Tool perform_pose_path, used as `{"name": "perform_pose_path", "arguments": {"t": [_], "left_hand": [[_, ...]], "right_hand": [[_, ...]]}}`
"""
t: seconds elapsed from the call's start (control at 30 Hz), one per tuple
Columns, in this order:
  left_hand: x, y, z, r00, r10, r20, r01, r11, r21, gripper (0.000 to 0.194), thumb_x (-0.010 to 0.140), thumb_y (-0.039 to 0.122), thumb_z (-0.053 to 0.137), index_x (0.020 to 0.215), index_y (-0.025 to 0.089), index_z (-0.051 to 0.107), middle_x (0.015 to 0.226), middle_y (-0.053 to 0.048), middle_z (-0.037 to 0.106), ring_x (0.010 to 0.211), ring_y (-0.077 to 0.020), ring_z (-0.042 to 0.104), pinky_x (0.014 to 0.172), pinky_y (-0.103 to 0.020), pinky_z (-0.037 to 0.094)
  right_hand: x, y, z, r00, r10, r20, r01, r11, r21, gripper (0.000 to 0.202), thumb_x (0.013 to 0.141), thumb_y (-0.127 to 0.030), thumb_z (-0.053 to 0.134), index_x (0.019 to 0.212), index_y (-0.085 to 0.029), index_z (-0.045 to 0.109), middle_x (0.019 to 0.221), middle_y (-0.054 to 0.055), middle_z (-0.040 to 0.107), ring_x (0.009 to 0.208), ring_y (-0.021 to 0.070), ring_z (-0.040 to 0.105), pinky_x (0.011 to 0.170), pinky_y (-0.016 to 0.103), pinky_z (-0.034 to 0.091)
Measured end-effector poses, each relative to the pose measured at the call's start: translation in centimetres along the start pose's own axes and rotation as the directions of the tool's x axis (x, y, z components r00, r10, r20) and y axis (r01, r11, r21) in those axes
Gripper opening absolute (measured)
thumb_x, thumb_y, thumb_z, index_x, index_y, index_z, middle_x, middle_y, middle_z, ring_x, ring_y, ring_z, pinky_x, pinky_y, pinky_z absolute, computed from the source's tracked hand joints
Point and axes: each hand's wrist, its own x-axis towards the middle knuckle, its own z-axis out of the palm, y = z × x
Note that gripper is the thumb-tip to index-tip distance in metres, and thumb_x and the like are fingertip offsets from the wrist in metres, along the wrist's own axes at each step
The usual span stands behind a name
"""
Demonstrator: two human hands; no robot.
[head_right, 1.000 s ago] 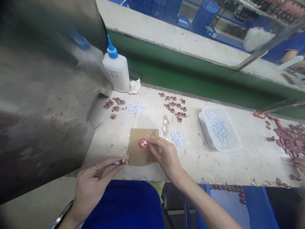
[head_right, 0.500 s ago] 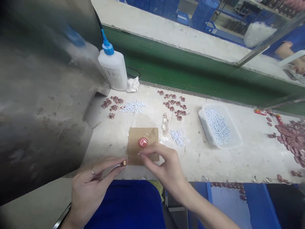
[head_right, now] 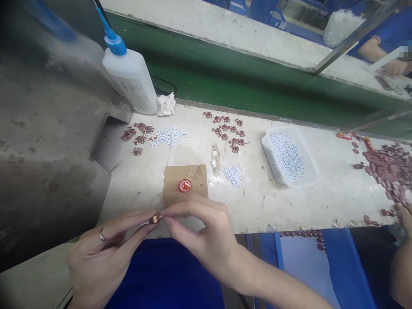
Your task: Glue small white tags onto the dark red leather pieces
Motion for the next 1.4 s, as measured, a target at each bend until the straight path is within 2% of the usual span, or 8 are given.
{"name": "perform_pose_path", "arguments": {"t": [0.2,0.4,0.47,0.7,0.93,1.03,1.17,1.4], "left_hand": [[0.2,0.1,-0.1,1.000,0.013,0.008,-0.013,1.000,0.007,0.023,0.085,0.017,0.078,0.100,0.034,0.075,0.101,0.014,0.079,0.087,-0.0038,0.076,0.090,-0.010,0.062],[0.3,0.7,0.0,0.999,0.022,-0.048,-0.022,1.000,0.007,0.016,0.082,0.016,0.080,0.093,0.028,0.078,0.094,0.009,0.080,0.077,-0.0087,0.077,0.082,-0.014,0.066],[0.3,0.8,0.0,0.999,0.020,-0.043,-0.020,1.000,0.005,0.019,0.082,0.014,0.080,0.093,0.029,0.079,0.094,0.010,0.080,0.078,-0.0083,0.077,0.082,-0.013,0.066],[0.5,1.1,-0.3,0.991,0.089,0.100,-0.089,0.996,-0.005,0.029,0.087,0.012,0.074,0.105,0.034,0.075,0.104,0.009,0.078,0.089,-0.0095,0.077,0.085,-0.019,0.067],[1.0,1.4,0.0,0.989,0.114,0.090,-0.114,0.993,-0.001,0.032,0.086,0.011,0.076,0.108,0.035,0.074,0.107,0.011,0.078,0.092,-0.0067,0.076,0.089,-0.015,0.065],[1.6,1.6,0.0,0.992,0.096,0.078,-0.094,0.995,-0.034,0.030,0.084,0.012,0.078,0.104,0.034,0.076,0.102,0.010,0.079,0.085,-0.0081,0.077,0.083,-0.014,0.066],[2.0,2.1,-0.3,0.996,0.069,0.064,-0.066,0.996,-0.056,0.026,0.086,0.017,0.078,0.104,0.035,0.076,0.100,0.015,0.079,0.080,-0.0040,0.077,0.081,-0.004,0.061],[0.8,1.1,-0.2,0.999,-0.003,0.044,0.004,1.000,-0.025,0.021,0.086,0.026,0.078,0.105,0.035,0.075,0.093,0.013,0.079,0.077,-0.0060,0.077,0.081,-0.006,0.061]], "right_hand": [[-0.1,0.0,0.0,0.998,-0.048,0.031,0.051,0.996,-0.079,0.014,0.095,-0.011,0.069,0.103,-0.021,0.076,0.093,0.004,0.080,0.082,0.0163,0.076,0.070,0.029,0.063],[-0.2,-0.8,-0.5,0.934,-0.319,0.162,0.356,0.865,-0.354,0.029,0.099,-0.004,0.058,0.121,-0.017,0.070,0.100,0.010,0.079,0.086,0.0190,0.075,0.070,0.032,0.065],[-0.1,-1.2,-0.9,0.917,-0.343,0.205,0.398,0.836,-0.378,0.031,0.098,-0.002,0.056,0.123,-0.016,0.069,0.101,0.010,0.079,0.086,0.0193,0.075,0.071,0.032,0.065],[0.5,-2.1,-2.2,0.928,-0.252,0.274,0.345,0.860,-0.375,0.029,0.102,-0.006,0.052,0.120,-0.019,0.071,0.099,0.009,0.079,0.083,0.0183,0.075,0.070,0.029,0.064],[0.1,-2.1,-2.4,0.932,-0.251,0.260,0.340,0.854,-0.394,0.029,0.101,-0.003,0.053,0.119,-0.017,0.070,0.100,0.010,0.078,0.086,0.0195,0.075,0.073,0.030,0.064],[0.0,-2.3,-2.7,0.954,-0.221,0.203,0.286,0.871,-0.399,0.031,0.099,-0.012,0.062,0.128,-0.022,0.068,0.111,0.010,0.075,0.101,0.0233,0.073,0.083,0.036,0.065],[0.1,-2.1,-3.0,0.993,-0.091,0.073,0.109,0.945,-0.308,0.049,0.092,-0.027,0.077,0.138,-0.029,0.062,0.124,0.009,0.071,0.114,0.0268,0.069,0.093,0.043,0.064],[0.7,-1.8,-1.1,0.984,0.044,0.171,-0.041,0.999,-0.026,0.016,0.096,-0.025,0.073,0.112,-0.025,0.073,0.103,0.002,0.077,0.095,0.0170,0.073,0.086,0.034,0.061]]}}
